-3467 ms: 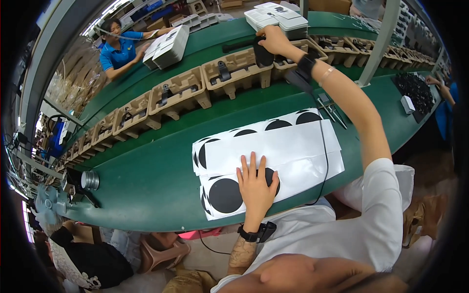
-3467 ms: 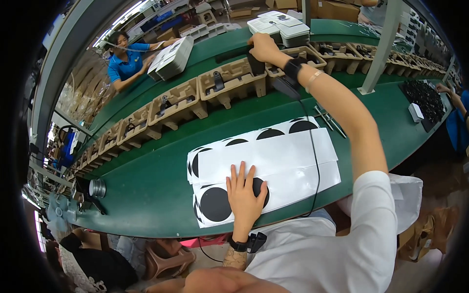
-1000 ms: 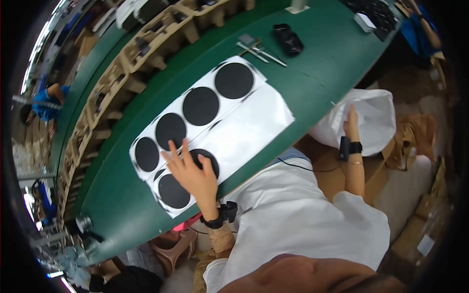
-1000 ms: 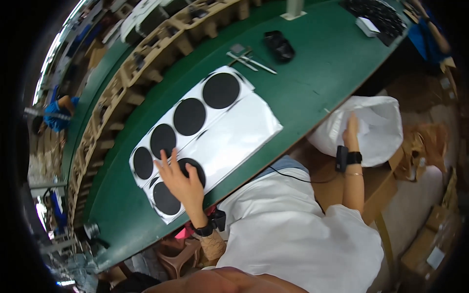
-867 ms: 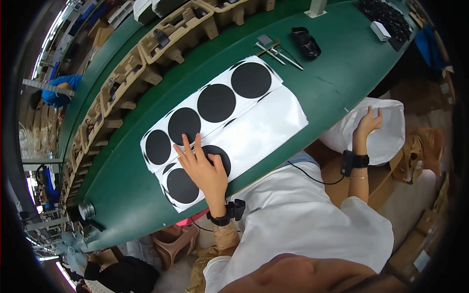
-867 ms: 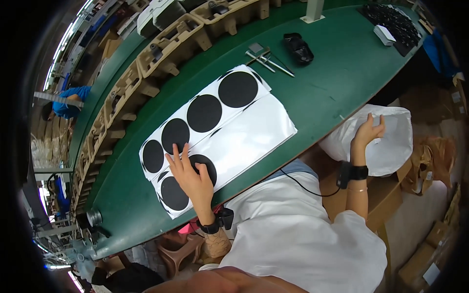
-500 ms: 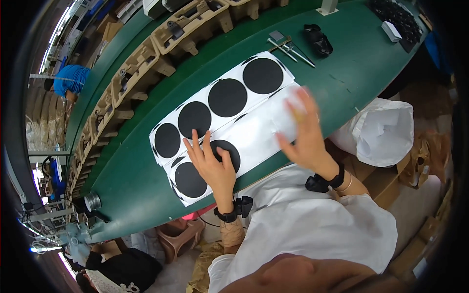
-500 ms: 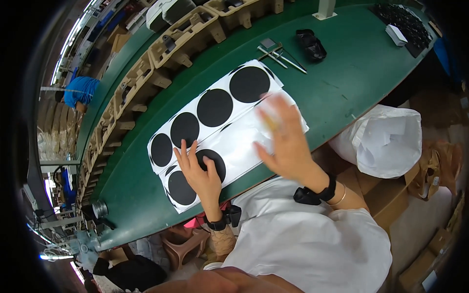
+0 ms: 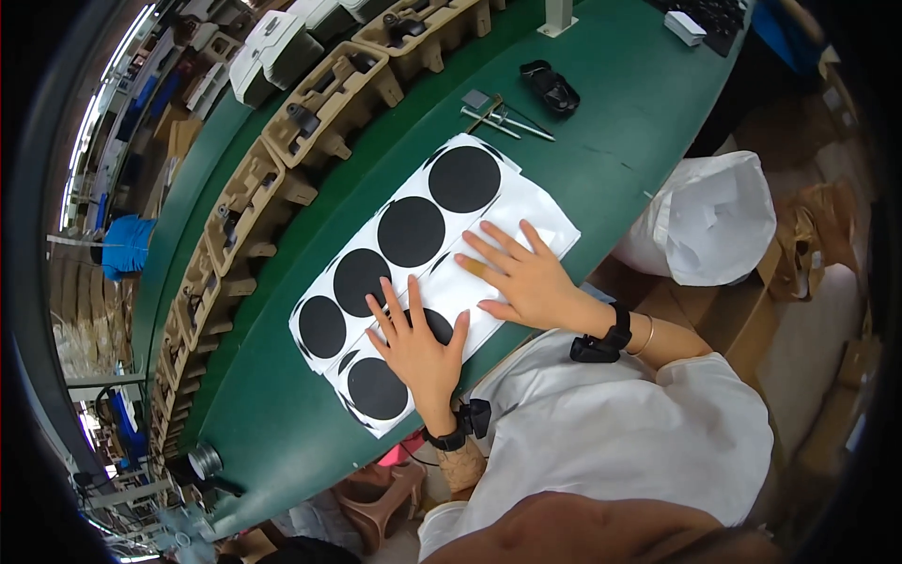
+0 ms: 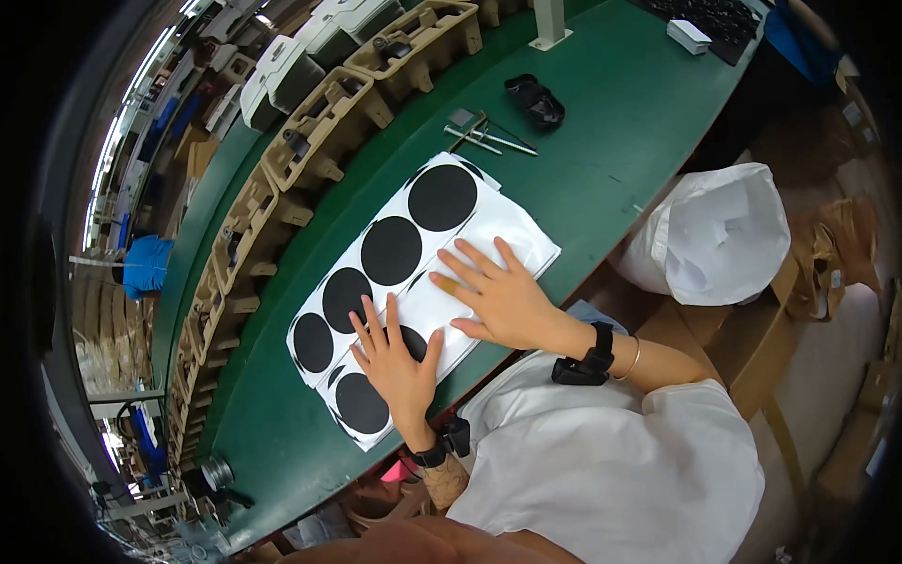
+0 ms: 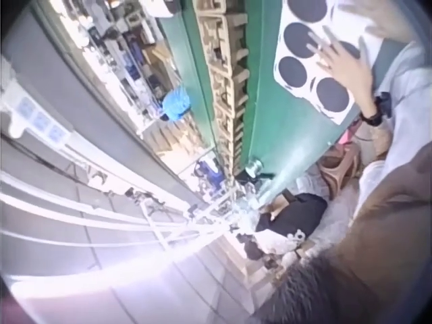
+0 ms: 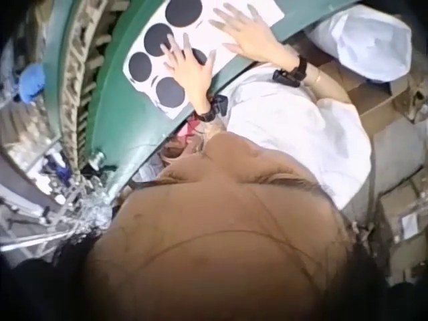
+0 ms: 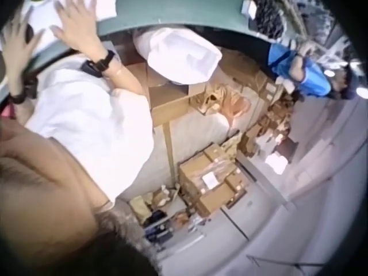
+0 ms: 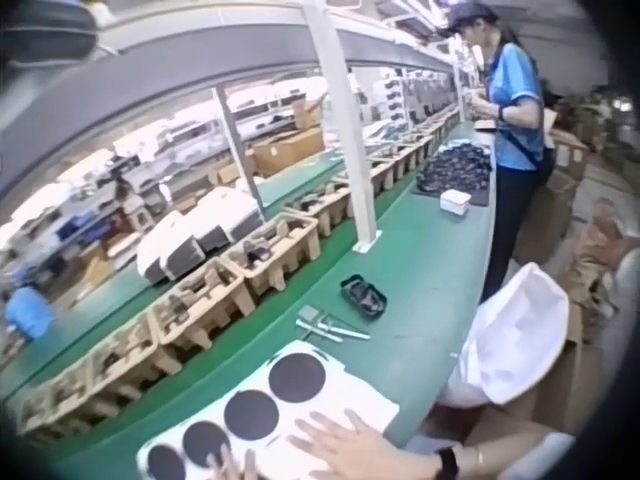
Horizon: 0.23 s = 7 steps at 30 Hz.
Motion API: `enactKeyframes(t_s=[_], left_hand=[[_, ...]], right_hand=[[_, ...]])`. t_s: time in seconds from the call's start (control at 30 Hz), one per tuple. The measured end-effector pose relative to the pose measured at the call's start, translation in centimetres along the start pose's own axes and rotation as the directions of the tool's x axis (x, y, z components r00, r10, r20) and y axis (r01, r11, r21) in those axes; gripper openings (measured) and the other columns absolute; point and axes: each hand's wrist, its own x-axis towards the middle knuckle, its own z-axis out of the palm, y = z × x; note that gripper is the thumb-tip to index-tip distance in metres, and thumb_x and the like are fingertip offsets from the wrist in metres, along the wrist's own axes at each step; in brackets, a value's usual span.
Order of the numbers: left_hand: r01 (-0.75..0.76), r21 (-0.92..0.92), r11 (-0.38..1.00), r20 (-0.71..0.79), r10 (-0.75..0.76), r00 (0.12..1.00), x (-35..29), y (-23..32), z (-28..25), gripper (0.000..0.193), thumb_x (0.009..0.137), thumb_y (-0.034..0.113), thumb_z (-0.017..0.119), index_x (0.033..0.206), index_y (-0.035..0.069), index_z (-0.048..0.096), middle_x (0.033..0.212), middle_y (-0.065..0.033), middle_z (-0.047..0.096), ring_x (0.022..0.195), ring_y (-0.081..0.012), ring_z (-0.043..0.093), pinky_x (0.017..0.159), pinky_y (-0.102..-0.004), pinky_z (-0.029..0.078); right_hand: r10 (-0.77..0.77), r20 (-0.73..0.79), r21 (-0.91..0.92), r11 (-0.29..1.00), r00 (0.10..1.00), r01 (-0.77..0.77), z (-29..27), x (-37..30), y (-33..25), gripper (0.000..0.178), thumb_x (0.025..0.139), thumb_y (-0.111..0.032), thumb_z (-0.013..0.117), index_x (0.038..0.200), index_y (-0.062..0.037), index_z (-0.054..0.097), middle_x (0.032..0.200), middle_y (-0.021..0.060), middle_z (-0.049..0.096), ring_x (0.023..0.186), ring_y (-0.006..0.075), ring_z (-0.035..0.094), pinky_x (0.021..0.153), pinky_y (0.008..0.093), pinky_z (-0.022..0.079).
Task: The person peels a circular pad from a sheet, presses it onto the base of a stand, and places the stand into a cardboard tray. This process is repeated for multiple stands throughout the video.
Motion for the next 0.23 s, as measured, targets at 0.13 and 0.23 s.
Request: enactKeyframes(t_s=[0.13, 0.23], left_hand=[[-0.029, 0.002, 1.000, 0.051, 0.029, 0.998, -0.5, -0.1, -0.9, 0.076, 0.079, 0.052, 0.062, 0.142, 0.015, 0.041, 0.152, -0.0141, 0.026, 0.140, -0.0417, 0.019, 0.105, -0.0643, 0.019], [-0.026, -0.005, 1.000, 0.029, 0.026, 0.999, 0.0, 1.6, -1.6, 0.076, 0.079, 0.054, 0.062, 0.142, 0.018, 0.040, 0.152, -0.0143, 0.024, 0.140, -0.0411, 0.018, 0.105, -0.0643, 0.019]], right_hand=[[0.027, 0.028, -0.020, 0.999, 0.999, -0.026, -0.6, -0.6, -1.0, 0.065, 0.080, -0.042, 0.059, 0.139, -0.0201, 0.045, 0.149, 0.0067, 0.035, 0.138, 0.0287, 0.031, 0.105, 0.0596, 0.024], [0.030, 0.036, -0.014, 0.999, 0.999, -0.030, -1.8, -0.8, 0.6, 0.067, 0.077, -0.041, 0.061, 0.140, -0.0219, 0.045, 0.149, 0.0084, 0.035, 0.139, 0.0284, 0.030, 0.107, 0.0586, 0.020]])
